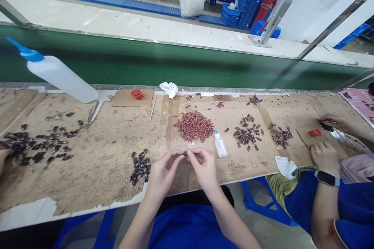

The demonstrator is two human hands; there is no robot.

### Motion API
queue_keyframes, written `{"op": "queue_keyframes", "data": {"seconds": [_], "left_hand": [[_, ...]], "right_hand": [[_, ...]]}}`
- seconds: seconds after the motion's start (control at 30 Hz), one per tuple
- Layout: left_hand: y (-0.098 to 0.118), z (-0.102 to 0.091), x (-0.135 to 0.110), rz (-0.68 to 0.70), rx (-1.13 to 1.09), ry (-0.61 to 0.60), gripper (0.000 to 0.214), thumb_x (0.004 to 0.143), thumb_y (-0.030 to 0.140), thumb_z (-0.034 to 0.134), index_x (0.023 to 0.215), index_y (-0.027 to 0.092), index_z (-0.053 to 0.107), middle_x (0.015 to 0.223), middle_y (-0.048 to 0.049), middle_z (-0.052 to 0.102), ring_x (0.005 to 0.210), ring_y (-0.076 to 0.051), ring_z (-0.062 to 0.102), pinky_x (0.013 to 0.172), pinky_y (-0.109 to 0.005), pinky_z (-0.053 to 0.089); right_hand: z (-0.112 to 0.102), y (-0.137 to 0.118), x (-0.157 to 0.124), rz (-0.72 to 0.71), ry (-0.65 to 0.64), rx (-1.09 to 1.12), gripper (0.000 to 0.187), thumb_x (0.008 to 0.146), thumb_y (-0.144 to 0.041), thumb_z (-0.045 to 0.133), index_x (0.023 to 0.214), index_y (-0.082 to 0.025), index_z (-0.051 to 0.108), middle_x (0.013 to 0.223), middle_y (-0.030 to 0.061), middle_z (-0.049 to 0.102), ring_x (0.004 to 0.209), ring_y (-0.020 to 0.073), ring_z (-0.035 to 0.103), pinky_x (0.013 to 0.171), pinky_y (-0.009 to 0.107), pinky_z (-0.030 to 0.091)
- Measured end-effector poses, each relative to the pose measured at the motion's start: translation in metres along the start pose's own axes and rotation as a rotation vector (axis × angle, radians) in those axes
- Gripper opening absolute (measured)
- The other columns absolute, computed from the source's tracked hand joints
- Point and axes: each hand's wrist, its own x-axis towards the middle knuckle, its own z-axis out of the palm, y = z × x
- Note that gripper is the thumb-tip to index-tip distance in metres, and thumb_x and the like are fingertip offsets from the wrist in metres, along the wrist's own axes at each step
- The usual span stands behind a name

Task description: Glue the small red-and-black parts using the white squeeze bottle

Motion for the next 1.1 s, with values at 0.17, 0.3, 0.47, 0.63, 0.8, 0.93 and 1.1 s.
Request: {"op": "queue_keyframes", "data": {"seconds": [0.17, 0.3, 0.47, 0.63, 0.8, 0.93, 1.1], "left_hand": [[0.014, 0.002, -0.002, -0.031, -0.071, 0.066, 0.024, 0.079, 0.044, 0.064, 0.077, 0.022, 0.073, 0.080, -0.0047, 0.073, 0.078, -0.020, 0.069, 0.076, -0.031, 0.057], [0.022, 0.002, -0.001, -0.035, -0.128, 0.062, 0.020, 0.075, 0.041, 0.067, 0.076, 0.022, 0.074, 0.079, -0.0045, 0.074, 0.078, -0.020, 0.069, 0.076, -0.031, 0.057], [0.026, 0.004, -0.002, -0.107, -0.219, 0.032, 0.019, 0.071, 0.038, 0.072, 0.078, 0.021, 0.075, 0.082, -0.0063, 0.076, 0.080, -0.021, 0.071, 0.080, -0.033, 0.058], [0.030, 0.004, -0.004, -0.111, -0.234, 0.044, 0.018, 0.070, 0.037, 0.073, 0.076, 0.020, 0.075, 0.081, -0.0063, 0.076, 0.078, -0.021, 0.071, 0.079, -0.033, 0.058], [0.033, 0.007, -0.007, -0.105, -0.224, 0.084, 0.020, 0.069, 0.036, 0.074, 0.078, 0.019, 0.074, 0.081, -0.0066, 0.076, 0.077, -0.021, 0.071, 0.079, -0.033, 0.058], [0.033, 0.013, -0.006, -0.158, -0.318, 0.130, 0.029, 0.064, 0.035, 0.076, 0.086, 0.016, 0.071, 0.077, -0.0066, 0.075, 0.076, -0.020, 0.072, 0.082, -0.034, 0.058], [0.038, 0.014, -0.003, -0.210, -0.385, 0.071, 0.033, 0.062, 0.037, 0.078, 0.084, 0.015, 0.070, 0.076, -0.0083, 0.076, 0.074, -0.022, 0.073, 0.074, -0.032, 0.060]], "right_hand": [[0.001, -0.007, -0.003, -0.030, 0.006, 0.076, 0.018, 0.075, -0.036, 0.073, 0.075, -0.018, 0.071, 0.078, 0.0059, 0.076, 0.074, 0.0204, 0.073, 0.072, 0.032, 0.060], [0.000, -0.012, -0.004, -0.062, 0.029, 0.097, 0.016, 0.073, -0.034, 0.075, 0.073, -0.018, 0.073, 0.076, 0.0057, 0.075, 0.074, 0.0204, 0.072, 0.071, 0.032, 0.060], [-0.003, -0.017, -0.004, -0.135, 0.082, 0.096, 0.012, 0.072, -0.031, 0.076, 0.071, -0.019, 0.075, 0.077, 0.0064, 0.075, 0.075, 0.0206, 0.071, 0.072, 0.033, 0.060], [-0.005, -0.019, -0.005, -0.192, 0.068, 0.097, 0.005, 0.072, -0.027, 0.075, 0.071, -0.022, 0.077, 0.075, 0.0056, 0.076, 0.074, 0.0206, 0.071, 0.071, 0.034, 0.060], [-0.010, -0.020, -0.006, -0.218, 0.048, 0.052, 0.007, 0.074, -0.029, 0.075, 0.073, -0.023, 0.078, 0.079, 0.0063, 0.077, 0.077, 0.0211, 0.072, 0.075, 0.036, 0.060], [-0.019, -0.027, -0.009, -0.300, -0.012, -0.039, 0.007, 0.077, -0.023, 0.072, 0.078, -0.024, 0.079, 0.083, 0.0066, 0.077, 0.081, 0.0213, 0.073, 0.079, 0.037, 0.060], [-0.025, -0.036, -0.011, -0.349, -0.046, -0.116, 0.010, 0.080, -0.021, 0.069, 0.081, -0.024, 0.078, 0.085, 0.0058, 0.077, 0.081, 0.0210, 0.073, 0.079, 0.036, 0.060]]}}
